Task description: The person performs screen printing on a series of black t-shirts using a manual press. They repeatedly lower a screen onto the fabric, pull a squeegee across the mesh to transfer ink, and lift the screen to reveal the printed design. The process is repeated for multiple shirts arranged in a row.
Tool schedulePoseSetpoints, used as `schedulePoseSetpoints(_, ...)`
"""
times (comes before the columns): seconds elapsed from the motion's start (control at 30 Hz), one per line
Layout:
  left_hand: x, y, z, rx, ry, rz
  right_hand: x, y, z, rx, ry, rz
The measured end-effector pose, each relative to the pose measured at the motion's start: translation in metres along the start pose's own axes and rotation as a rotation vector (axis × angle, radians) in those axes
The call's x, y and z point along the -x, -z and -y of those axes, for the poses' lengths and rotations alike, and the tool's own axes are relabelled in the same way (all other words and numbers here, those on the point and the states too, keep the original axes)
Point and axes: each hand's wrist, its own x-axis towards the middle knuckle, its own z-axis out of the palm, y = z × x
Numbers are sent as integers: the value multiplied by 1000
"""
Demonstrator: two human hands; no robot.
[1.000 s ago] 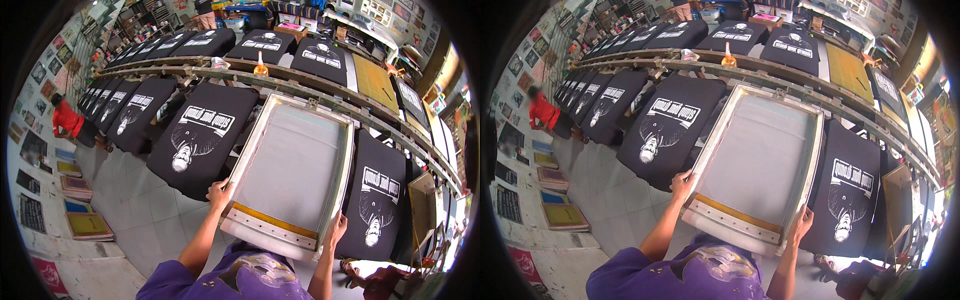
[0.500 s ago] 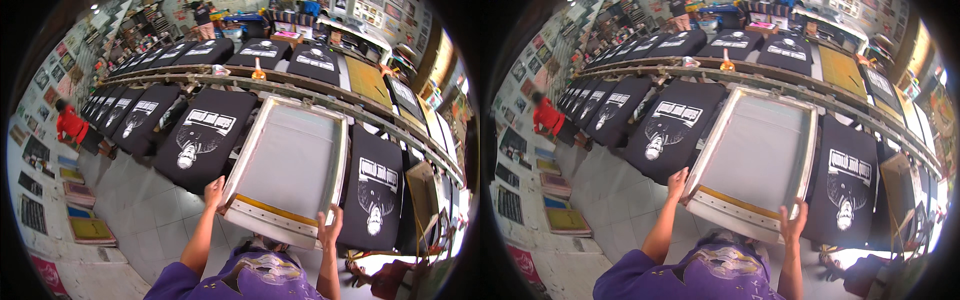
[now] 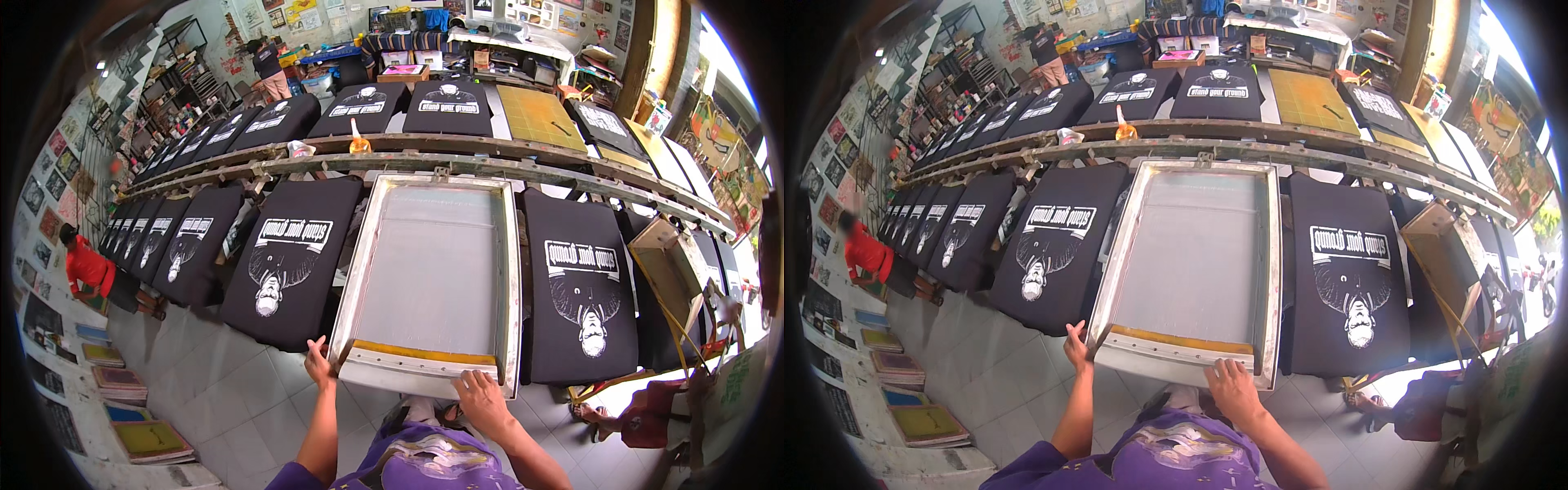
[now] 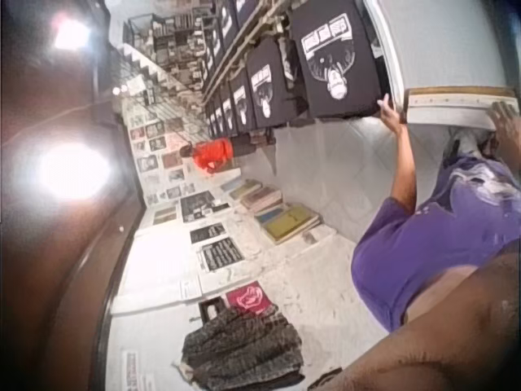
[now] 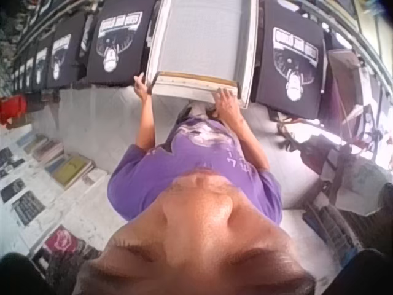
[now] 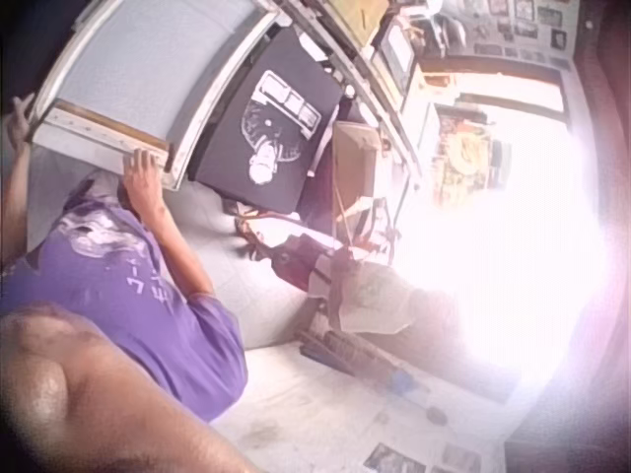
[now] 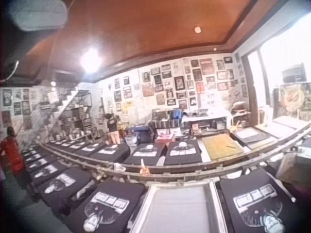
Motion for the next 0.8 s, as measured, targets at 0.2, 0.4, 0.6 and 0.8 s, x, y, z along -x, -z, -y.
schedulePoseSetpoints(0.2, -5, 7, -5, -132, -253, -48, -26, 20, -16, -148, -58, -67)
schedulePoseSetpoints(0.4, 6, 6, -102, -274, -856, 358, -37, 36, -18, -87, -253, -185)
schedulePoseSetpoints(0.6, 1, -4, -128, -617, -1147, 731, -40, 36, -22, -39, -392, -139)
schedulePoseSetpoints(0.8, -9, -15, -126, -825, -1092, 954, -39, 32, -25, -62, -400, -148)
